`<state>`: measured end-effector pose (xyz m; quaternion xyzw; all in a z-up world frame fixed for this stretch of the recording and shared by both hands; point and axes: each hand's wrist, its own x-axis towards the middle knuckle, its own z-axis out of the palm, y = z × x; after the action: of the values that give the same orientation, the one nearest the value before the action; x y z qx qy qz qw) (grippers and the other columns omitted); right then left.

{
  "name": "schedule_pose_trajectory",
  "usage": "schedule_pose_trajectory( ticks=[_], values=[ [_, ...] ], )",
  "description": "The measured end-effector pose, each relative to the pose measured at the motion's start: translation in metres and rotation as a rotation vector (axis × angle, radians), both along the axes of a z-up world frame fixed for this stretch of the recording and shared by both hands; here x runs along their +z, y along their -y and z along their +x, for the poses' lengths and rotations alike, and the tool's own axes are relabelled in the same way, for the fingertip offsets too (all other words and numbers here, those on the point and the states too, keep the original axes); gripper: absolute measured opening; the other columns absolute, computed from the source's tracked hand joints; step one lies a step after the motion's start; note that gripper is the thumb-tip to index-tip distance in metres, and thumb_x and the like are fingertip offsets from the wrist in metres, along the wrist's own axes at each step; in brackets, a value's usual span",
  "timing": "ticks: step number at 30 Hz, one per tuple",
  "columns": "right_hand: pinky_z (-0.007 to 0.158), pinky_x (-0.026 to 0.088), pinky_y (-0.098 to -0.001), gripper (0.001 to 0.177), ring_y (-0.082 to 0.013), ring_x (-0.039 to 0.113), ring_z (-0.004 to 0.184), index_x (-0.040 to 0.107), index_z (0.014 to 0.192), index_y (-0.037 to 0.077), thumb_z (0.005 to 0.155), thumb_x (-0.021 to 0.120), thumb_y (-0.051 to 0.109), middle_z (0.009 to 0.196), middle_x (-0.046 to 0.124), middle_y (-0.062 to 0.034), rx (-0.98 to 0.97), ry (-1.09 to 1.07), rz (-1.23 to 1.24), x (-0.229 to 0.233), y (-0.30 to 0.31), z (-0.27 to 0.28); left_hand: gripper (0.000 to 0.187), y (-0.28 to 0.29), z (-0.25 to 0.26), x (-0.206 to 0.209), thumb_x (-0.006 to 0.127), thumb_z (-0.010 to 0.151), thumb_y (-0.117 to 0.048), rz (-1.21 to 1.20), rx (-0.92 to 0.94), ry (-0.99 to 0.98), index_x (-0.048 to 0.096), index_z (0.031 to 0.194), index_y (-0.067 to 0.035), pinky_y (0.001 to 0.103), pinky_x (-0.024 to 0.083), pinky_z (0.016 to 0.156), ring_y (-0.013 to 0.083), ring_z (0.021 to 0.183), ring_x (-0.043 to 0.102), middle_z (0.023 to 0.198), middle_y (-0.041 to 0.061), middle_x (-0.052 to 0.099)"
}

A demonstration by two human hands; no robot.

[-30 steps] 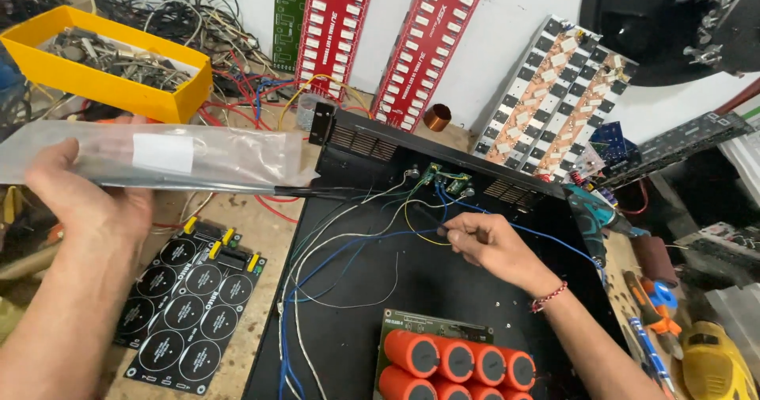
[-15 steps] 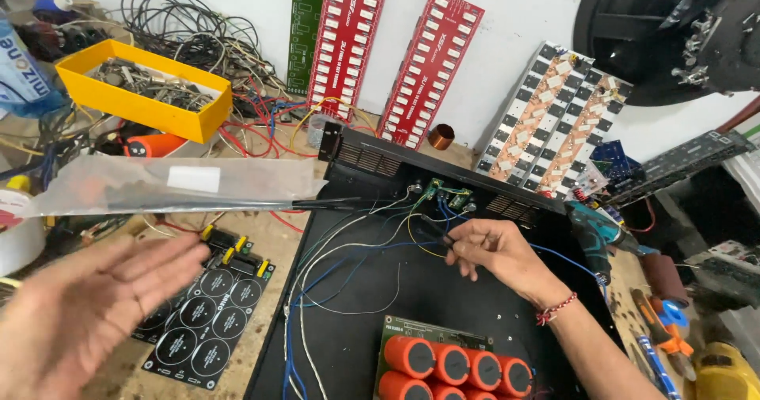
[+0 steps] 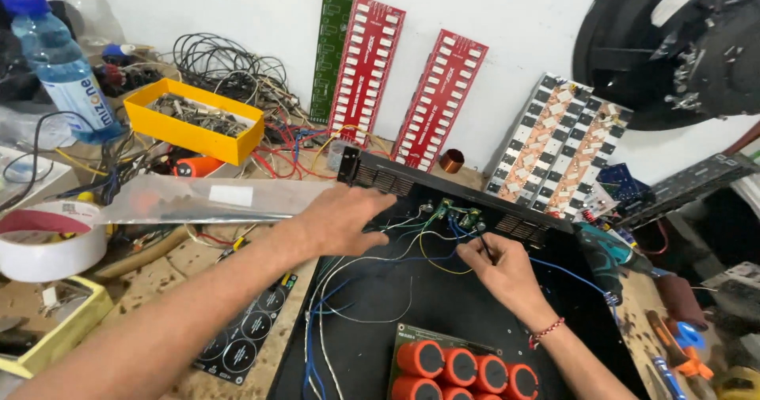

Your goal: Organizing and securing internal wiring of an electronic device using zip ties and pliers.

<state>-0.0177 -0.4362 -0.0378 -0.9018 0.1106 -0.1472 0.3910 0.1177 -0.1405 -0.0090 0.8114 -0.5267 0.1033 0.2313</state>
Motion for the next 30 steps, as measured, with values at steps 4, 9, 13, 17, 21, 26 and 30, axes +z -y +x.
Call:
schedule_pose_trajectory(
  ticks=[4, 9, 13, 17, 21, 26, 30],
  values=[
    [0.055, 0.045, -0.0313, 0.024, -0.0153, 0.052, 0.055, 0.079, 0.103, 0.002, 0.090, 0.078, 0.022, 0.056, 0.058, -0.0085, 0.019, 0.022, -0.073, 0.018, -0.019, 0.006, 0.059, 0.003, -0.001, -0.014, 0.073, 0.087, -0.025, 0.161, 0.052, 0.021, 0.059, 0.141, -0.008, 0.053, 0.057, 0.091, 0.0432, 0.107, 0.069, 0.113, 0.018, 0.073],
    [0.054, 0.048, -0.0358, 0.044, -0.0175, 0.054, 0.050, 0.067, 0.132, 0.001, 0.100, 0.068, 0.031, 0.054, 0.058, -0.0113, 0.382, 0.075, -0.232, 0.037, -0.054, 0.045, 0.065, -0.033, -0.006, -0.002, 0.076, 0.082, -0.024, -0.051, 0.058, 0.033, 0.057, 0.140, -0.002, 0.055, 0.046, 0.109, 0.0441, 0.130, 0.055, 0.134, 0.022, 0.060],
    [0.052, 0.045, -0.0379, 0.029, -0.0184, 0.054, 0.049, 0.073, 0.120, -0.004, 0.101, 0.064, 0.016, 0.055, 0.062, -0.0159, 0.497, 0.021, -0.335, 0.009, -0.050, 0.077, 0.082, -0.074, 0.002, 0.008, 0.062, 0.075, -0.005, 0.259, 0.200, -0.157, 0.038, 0.153, -0.005, 0.068, 0.029, 0.117, 0.0435, 0.150, 0.032, 0.158, 0.022, 0.038],
    [0.057, 0.053, -0.0369, 0.019, -0.0211, 0.069, 0.056, 0.083, 0.093, 0.011, 0.095, 0.069, 0.024, 0.064, 0.075, -0.0122, 0.418, 0.026, -0.424, 0.032, -0.047, 0.072, 0.096, -0.077, 0.015, -0.022, 0.077, 0.075, -0.013, 0.443, 0.335, 0.005, 0.027, 0.156, -0.003, 0.070, 0.033, 0.113, 0.0375, 0.147, 0.039, 0.155, 0.019, 0.043],
    [0.064, 0.057, -0.0386, 0.017, -0.0264, 0.076, 0.063, 0.084, 0.093, 0.012, 0.090, 0.072, 0.023, 0.073, 0.080, -0.0129, 0.312, 0.056, -0.608, 0.099, -0.056, 0.042, 0.063, -0.079, 0.050, -0.050, 0.066, 0.078, -0.006, 0.170, 0.428, 0.215, 0.047, 0.138, -0.004, 0.057, 0.058, 0.088, 0.0375, 0.106, 0.071, 0.122, 0.015, 0.068],
    [0.054, 0.051, -0.0309, 0.017, -0.0156, 0.067, 0.059, 0.081, 0.104, 0.002, 0.090, 0.071, 0.003, 0.088, 0.079, -0.0091, 0.280, 0.504, -0.978, 0.182, -0.050, -0.004, 0.050, -0.092, 0.043, -0.007, 0.053, 0.082, 0.003, -0.136, 0.421, 0.254, 0.054, 0.131, -0.004, 0.057, 0.059, 0.061, 0.0413, 0.076, 0.069, 0.095, 0.018, 0.069],
    [0.063, 0.040, -0.0342, 0.016, -0.0188, 0.052, 0.069, 0.075, 0.124, -0.005, 0.120, 0.073, 0.010, 0.081, 0.063, -0.0131, -0.029, 0.539, -0.693, 0.185, 0.000, -0.026, 0.028, -0.107, 0.049, 0.044, 0.047, 0.084, 0.018, -0.429, 0.322, 0.180, 0.057, 0.099, -0.003, 0.032, 0.053, 0.044, 0.0214, 0.056, 0.056, 0.071, 0.010, 0.060]
  ],
)
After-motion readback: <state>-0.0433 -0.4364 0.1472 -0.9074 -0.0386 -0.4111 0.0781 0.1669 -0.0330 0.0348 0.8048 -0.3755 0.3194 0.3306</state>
